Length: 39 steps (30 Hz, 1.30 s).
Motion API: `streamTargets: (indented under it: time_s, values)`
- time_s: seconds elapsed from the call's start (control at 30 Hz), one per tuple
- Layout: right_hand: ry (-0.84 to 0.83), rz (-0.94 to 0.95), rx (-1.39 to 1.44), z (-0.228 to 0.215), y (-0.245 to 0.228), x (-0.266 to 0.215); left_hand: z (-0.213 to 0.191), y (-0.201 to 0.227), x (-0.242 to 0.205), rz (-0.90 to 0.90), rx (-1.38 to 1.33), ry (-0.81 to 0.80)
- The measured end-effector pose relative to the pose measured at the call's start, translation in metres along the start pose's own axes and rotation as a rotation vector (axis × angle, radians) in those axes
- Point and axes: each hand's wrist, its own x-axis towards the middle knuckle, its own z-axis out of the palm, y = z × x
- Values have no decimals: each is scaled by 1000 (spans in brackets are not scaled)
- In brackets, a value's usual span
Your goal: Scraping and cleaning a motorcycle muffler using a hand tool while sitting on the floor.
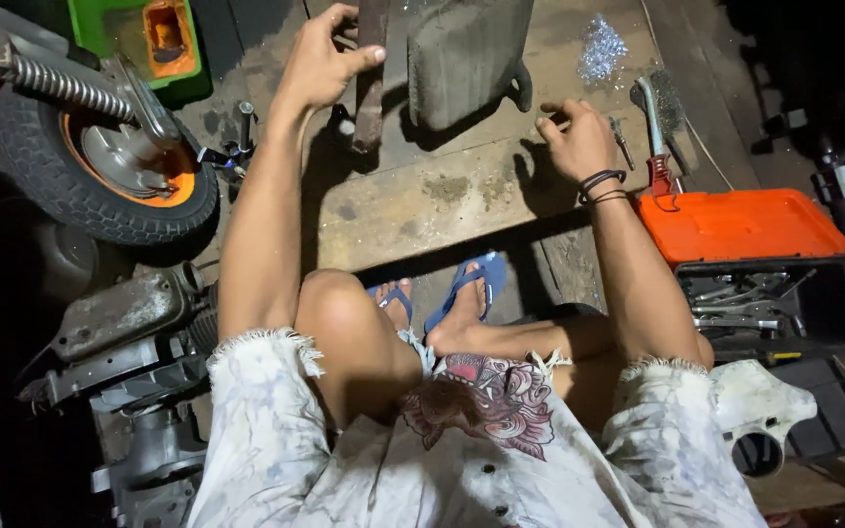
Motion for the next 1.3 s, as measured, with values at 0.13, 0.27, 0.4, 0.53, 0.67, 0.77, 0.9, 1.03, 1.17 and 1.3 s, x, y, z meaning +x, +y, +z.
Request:
streamTargets:
  time_s: [0.13,0.27,0.4,0.53,0.67,0.77,0.9,1.03,1.17,1.3]
  values:
    - [64,-122,60,-6,-9,5,5,7,7,-13,13,-64]
    - [131,-294,115,-13,-26,25,12,55,13,150,-60,60]
    - [329,-595,-2,-18,-43,65,15,60,9,243,29,48]
    - [166,-615,-36,-69,-106,54,10,69,-1,202,54,-76]
    - [3,-711,-113,-72,-114,66,6,77,-11,103,21,-184]
    - [-18,-805,-148,-74,-110,76,10,72,-14,97,12,-198]
    - [82,-835,-338,-80,-115,81,7,85,-13,145,-34,-142]
    - [188,-867,-421,-83,-119,78,3,95,-12,159,-8,-105]
    - [269,-815,-397,-65,-110,76,21,76,-7,263,65,-89]
    - [461,-742,-552,-2,-59,87,44,52,-13,317,231,-120]
